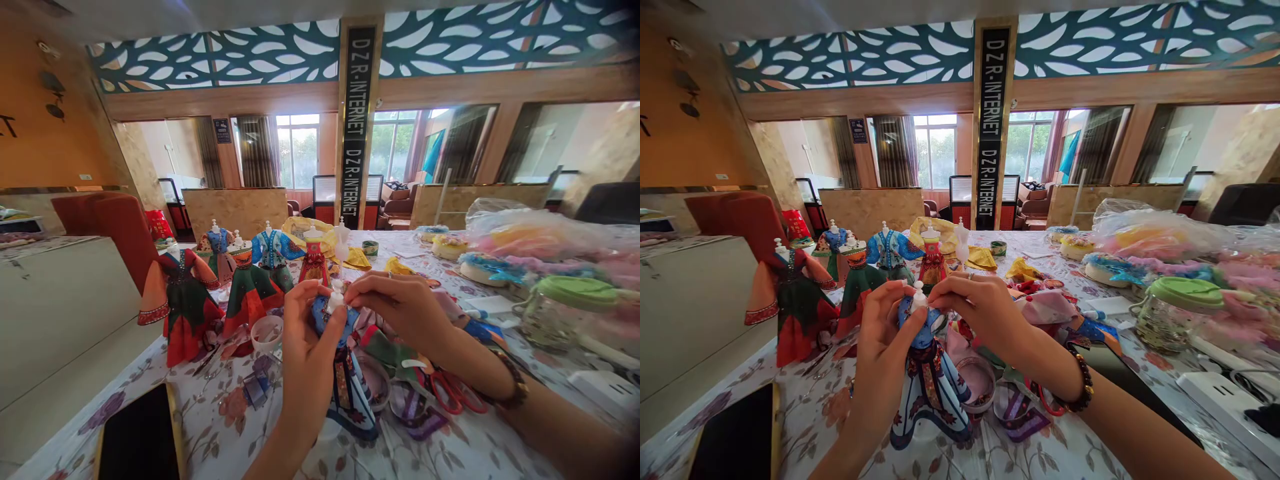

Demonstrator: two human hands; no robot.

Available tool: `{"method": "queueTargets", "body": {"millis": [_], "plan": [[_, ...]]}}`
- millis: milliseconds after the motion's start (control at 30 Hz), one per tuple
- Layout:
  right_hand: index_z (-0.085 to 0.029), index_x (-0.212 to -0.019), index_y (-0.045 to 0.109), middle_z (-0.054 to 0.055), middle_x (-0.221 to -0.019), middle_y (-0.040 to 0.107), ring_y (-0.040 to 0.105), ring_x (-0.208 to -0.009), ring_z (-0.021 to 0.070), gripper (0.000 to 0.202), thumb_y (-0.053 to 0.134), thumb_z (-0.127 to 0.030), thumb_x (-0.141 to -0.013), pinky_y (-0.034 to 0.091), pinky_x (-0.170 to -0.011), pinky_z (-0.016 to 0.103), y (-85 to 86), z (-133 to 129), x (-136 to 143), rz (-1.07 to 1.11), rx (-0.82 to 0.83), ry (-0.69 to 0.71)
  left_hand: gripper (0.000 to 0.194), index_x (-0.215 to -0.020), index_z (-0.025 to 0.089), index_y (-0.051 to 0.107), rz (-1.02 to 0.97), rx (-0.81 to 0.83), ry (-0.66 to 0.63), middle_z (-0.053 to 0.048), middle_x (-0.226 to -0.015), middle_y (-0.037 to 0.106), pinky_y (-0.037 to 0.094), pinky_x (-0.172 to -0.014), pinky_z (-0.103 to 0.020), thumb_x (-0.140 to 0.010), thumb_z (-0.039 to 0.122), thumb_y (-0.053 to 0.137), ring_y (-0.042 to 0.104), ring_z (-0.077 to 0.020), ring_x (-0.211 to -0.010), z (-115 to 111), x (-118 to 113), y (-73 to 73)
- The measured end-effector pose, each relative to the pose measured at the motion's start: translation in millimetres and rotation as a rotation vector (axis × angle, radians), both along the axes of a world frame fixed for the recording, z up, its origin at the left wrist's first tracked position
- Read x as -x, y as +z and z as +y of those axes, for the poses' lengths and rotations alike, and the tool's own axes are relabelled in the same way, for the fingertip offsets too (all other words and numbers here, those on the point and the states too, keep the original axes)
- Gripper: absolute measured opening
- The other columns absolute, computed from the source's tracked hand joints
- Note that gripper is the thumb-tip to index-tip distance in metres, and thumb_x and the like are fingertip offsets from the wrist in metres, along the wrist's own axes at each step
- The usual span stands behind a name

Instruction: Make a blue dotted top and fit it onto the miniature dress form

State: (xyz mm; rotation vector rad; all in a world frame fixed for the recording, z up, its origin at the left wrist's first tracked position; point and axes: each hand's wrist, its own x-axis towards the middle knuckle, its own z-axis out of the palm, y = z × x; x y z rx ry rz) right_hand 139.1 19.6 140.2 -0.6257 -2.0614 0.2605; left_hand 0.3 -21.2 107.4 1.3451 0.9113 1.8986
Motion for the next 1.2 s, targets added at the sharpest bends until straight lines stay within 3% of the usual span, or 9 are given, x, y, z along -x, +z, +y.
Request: {"method": "queueTargets", "body": {"millis": [167, 400, 567, 867, 1200], "plan": [[-0.022, -0.080, 0.066, -0.001, -0.076, 0.070, 0.064, -0.070, 0.0128, 0.013, 0.055, -0.019, -0.086, 0.048, -0.066, 0.022, 1.5, 0, -1, -0.018, 0.018, -0.006, 0.024, -0.101, 0.029, 0.051, -0.002, -0.004, -0.004, 0.003, -0.101, 0.056, 0.043, -0.089, -0.022, -0.081, 0.020, 0.061, 0.053, -0.0117, -0.101, 0, 0, -1.3], [-0.018, -0.077, 0.064, 0.001, -0.076, 0.066, 0.061, -0.071, 0.0148, 0.011, 0.060, -0.028, -0.081, 0.050, -0.062, 0.025, 5.5, -3, 5, 0.079, 0.378, 0.095, 0.023, -0.099, 0.027, 0.052, -0.009, -0.007, -0.009, 0.001, -0.102, 0.057, 0.042, -0.092, -0.026, -0.080, 0.020, 0.062, 0.054, -0.0144, -0.102, 0, 1, 0.2], [-0.019, -0.075, 0.065, 0.001, -0.079, 0.067, 0.061, -0.075, 0.0148, 0.007, 0.062, -0.023, -0.080, 0.049, -0.067, 0.024, 8.5, -4, 7, 0.061, 0.281, 0.090, 0.023, -0.099, 0.028, 0.052, -0.020, -0.010, -0.015, 0.001, -0.101, 0.056, 0.042, -0.092, -0.025, -0.080, 0.020, 0.062, 0.054, -0.0134, -0.101, 1, 2, 0.0], [-0.019, -0.074, 0.065, -0.001, -0.073, 0.067, 0.060, -0.064, 0.0119, 0.008, 0.061, -0.017, -0.080, 0.045, -0.060, 0.022, 17.8, -8, 6, -0.111, 0.109, -0.073, 0.022, -0.099, 0.027, 0.052, -0.012, 0.003, -0.006, 0.001, -0.102, 0.056, 0.042, -0.091, -0.025, -0.080, 0.020, 0.062, 0.053, -0.0137, -0.102, -1, 1, 0.5], [-0.019, -0.071, 0.066, -0.003, -0.066, 0.066, 0.057, -0.058, 0.0096, 0.010, 0.063, -0.013, -0.078, 0.042, -0.056, 0.020, 26.0, -15, 8, -0.195, 0.071, -0.152, 0.028, -0.103, 0.027, 0.050, 0.026, -0.066, -0.053, 0.000, -0.104, 0.055, 0.042, -0.090, -0.026, -0.080, 0.022, 0.063, 0.053, -0.0144, -0.103, 3, 7, -6.1]]}}
